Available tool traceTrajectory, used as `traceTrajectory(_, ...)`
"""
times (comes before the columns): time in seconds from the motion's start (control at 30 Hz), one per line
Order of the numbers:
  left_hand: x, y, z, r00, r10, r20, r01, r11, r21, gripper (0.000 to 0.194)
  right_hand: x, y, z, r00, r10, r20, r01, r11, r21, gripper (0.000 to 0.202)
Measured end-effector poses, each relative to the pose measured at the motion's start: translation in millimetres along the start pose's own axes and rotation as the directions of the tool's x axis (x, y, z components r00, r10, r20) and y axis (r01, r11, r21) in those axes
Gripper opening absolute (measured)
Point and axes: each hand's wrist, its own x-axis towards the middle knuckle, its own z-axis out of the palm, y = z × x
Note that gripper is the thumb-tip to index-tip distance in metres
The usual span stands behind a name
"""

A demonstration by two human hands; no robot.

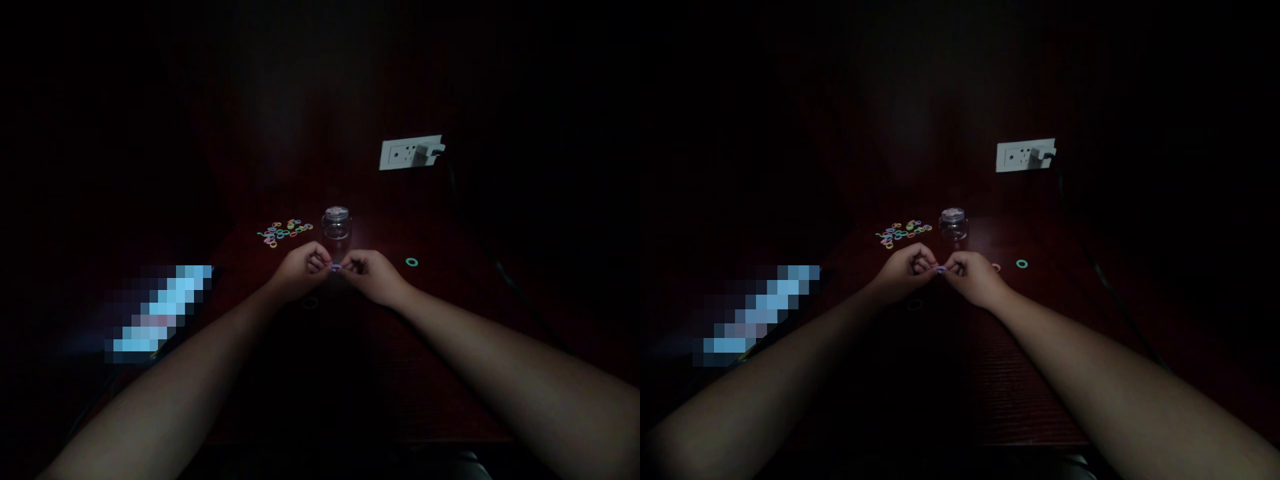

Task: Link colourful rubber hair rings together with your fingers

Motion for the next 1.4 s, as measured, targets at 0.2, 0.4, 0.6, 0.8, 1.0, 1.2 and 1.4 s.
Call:
traceTrajectory(0.2,0.1,1.1,-0.3,1.000,0.016,0.017,-0.016,1.000,0.022,0.020,-0.6,-0.1,0.4,0.999,0.035,0.002,-0.035,0.999,0.023,0.019)
traceTrajectory(0.4,-1.9,5.2,1.2,0.993,-0.027,0.119,0.026,1.000,0.014,0.018,0.2,0.6,-1.6,0.999,0.040,-0.032,-0.042,0.998,-0.052,0.020)
traceTrajectory(0.6,-2.9,7.9,2.3,0.991,-0.048,0.124,0.048,0.999,0.002,0.018,1.1,1.2,-2.1,0.997,0.026,-0.077,-0.033,0.995,-0.095,0.016)
traceTrajectory(0.8,-2.8,5.6,3.1,0.991,-0.052,0.123,0.059,0.997,-0.052,0.017,1.6,1.7,-1.6,0.996,0.011,-0.091,-0.019,0.996,-0.090,0.014)
traceTrajectory(1.0,-4.3,9.2,2.8,0.988,-0.052,0.144,0.064,0.995,-0.082,0.020,1.4,0.3,-1.6,0.994,-0.016,-0.104,0.008,0.997,-0.078,0.009)
traceTrajectory(1.2,-5.7,8.0,3.0,0.980,0.019,0.196,-0.002,0.996,-0.085,0.025,0.5,-0.4,-0.6,0.997,0.005,-0.074,-0.006,1.000,-0.021,0.009)
traceTrajectory(1.4,-5.7,10.0,2.6,0.979,0.064,0.192,-0.059,0.998,-0.028,0.028,0.5,-1.8,-1.7,0.996,0.016,-0.088,-0.021,0.998,-0.062,0.010)
